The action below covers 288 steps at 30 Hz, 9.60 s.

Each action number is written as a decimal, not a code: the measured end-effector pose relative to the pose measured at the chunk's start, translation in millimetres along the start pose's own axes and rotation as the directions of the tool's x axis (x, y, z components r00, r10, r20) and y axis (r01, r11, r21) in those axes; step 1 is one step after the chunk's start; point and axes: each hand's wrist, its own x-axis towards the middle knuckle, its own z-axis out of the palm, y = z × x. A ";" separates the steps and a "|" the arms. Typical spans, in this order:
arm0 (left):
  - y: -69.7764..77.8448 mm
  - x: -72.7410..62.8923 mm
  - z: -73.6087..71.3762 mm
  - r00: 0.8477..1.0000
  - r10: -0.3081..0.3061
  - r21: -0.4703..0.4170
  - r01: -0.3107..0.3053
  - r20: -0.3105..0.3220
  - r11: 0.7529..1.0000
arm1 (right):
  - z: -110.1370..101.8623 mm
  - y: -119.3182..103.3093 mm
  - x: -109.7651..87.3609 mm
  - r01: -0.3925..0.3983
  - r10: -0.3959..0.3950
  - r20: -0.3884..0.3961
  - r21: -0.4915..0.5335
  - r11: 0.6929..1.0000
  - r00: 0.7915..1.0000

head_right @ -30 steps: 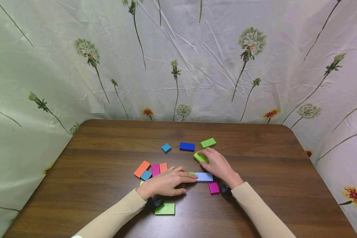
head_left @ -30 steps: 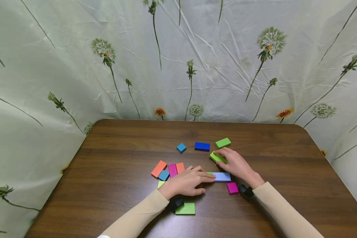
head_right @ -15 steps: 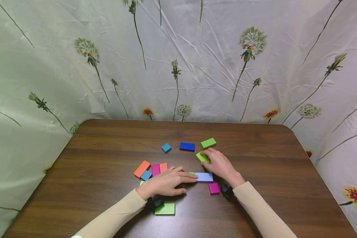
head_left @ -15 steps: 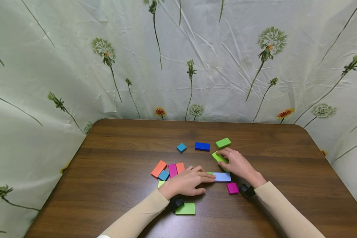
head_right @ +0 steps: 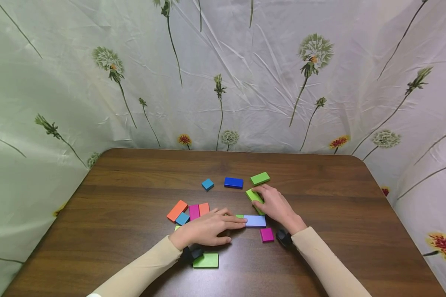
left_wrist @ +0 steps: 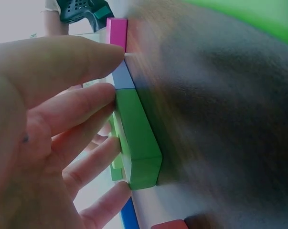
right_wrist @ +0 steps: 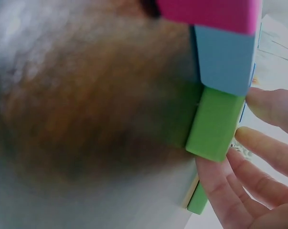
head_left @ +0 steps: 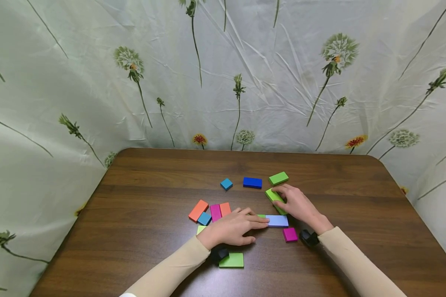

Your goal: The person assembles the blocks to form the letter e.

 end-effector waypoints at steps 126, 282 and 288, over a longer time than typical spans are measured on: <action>-2.2 0.2 0.8 1.000 -0.013 -0.076 0.013 0.008 0.997 | -11.3 17.2 45.1 0.214 -0.218 0.000 0.192 0.958 0.976; -24.9 -44.1 -2.2 0.992 0.021 -0.150 -0.040 -0.127 0.988 | -22.3 16.7 47.2 0.152 -0.135 -0.100 0.195 0.969 0.986; -32.1 -56.0 -7.3 0.986 -0.020 -0.156 -0.006 -0.164 0.988 | -21.7 13.8 48.3 0.158 -0.141 -0.097 0.205 0.966 0.985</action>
